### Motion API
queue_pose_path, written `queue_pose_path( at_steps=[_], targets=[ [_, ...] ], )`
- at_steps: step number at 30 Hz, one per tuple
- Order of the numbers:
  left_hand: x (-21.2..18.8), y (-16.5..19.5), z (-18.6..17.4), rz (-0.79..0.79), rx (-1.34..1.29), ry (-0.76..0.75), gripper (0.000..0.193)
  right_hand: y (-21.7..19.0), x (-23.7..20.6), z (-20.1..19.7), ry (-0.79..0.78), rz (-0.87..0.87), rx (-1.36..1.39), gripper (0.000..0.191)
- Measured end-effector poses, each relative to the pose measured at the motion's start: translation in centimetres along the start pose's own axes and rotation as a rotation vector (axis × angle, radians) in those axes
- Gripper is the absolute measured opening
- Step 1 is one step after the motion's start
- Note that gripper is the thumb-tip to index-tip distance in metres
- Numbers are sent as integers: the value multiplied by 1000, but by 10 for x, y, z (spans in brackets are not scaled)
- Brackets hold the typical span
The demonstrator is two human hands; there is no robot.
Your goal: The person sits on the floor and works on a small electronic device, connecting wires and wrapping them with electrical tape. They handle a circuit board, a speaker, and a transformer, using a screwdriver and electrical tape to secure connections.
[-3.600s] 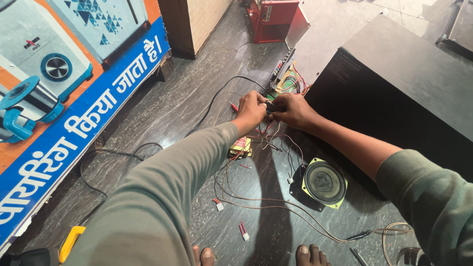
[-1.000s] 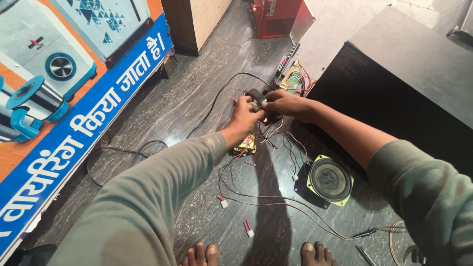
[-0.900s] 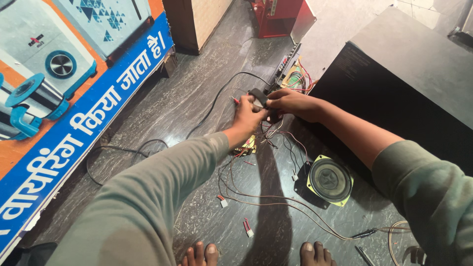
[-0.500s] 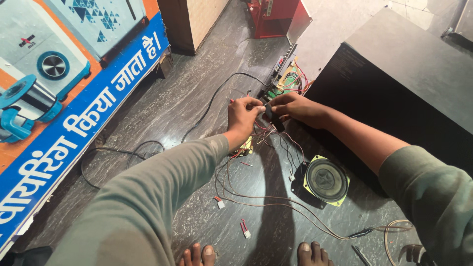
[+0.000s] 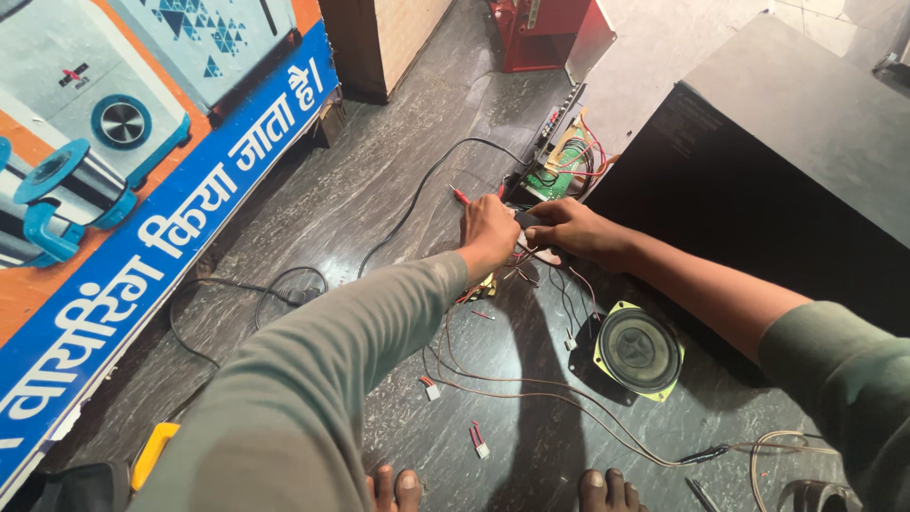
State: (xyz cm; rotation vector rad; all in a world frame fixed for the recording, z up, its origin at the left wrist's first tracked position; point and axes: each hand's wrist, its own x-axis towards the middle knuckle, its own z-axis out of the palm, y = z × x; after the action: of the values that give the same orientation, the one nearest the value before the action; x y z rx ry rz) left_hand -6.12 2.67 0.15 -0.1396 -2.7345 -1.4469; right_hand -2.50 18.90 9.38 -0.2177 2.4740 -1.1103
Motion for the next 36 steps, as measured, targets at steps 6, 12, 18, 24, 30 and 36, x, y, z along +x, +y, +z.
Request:
queue_pose_path(
  at_steps=[6, 12, 18, 24, 30, 36],
  targets=[
    [8, 7, -13, -51, -17, -39, 21, -7, 3, -12, -94, 26, -48, 52],
    [12, -13, -27, 148, 72, 122, 21, -40, -5, 3, -163, -238, -379, 44],
    [28, -21, -51, -234, -571, -288, 14, -94, -8, -34, -341, -76, -258, 29],
    [32, -8, -39, -33, -699, -144, 12, -119, 6, -60, 35, -26, 56, 61],
    [23, -2, -38, -100, -796, -281, 22, -117, 16, -59, 71, -55, -17, 54],
    [20, -9, -38, -344, -1112, -325, 55, -111, 21, -57, 46, -50, 15, 41]
  ],
)
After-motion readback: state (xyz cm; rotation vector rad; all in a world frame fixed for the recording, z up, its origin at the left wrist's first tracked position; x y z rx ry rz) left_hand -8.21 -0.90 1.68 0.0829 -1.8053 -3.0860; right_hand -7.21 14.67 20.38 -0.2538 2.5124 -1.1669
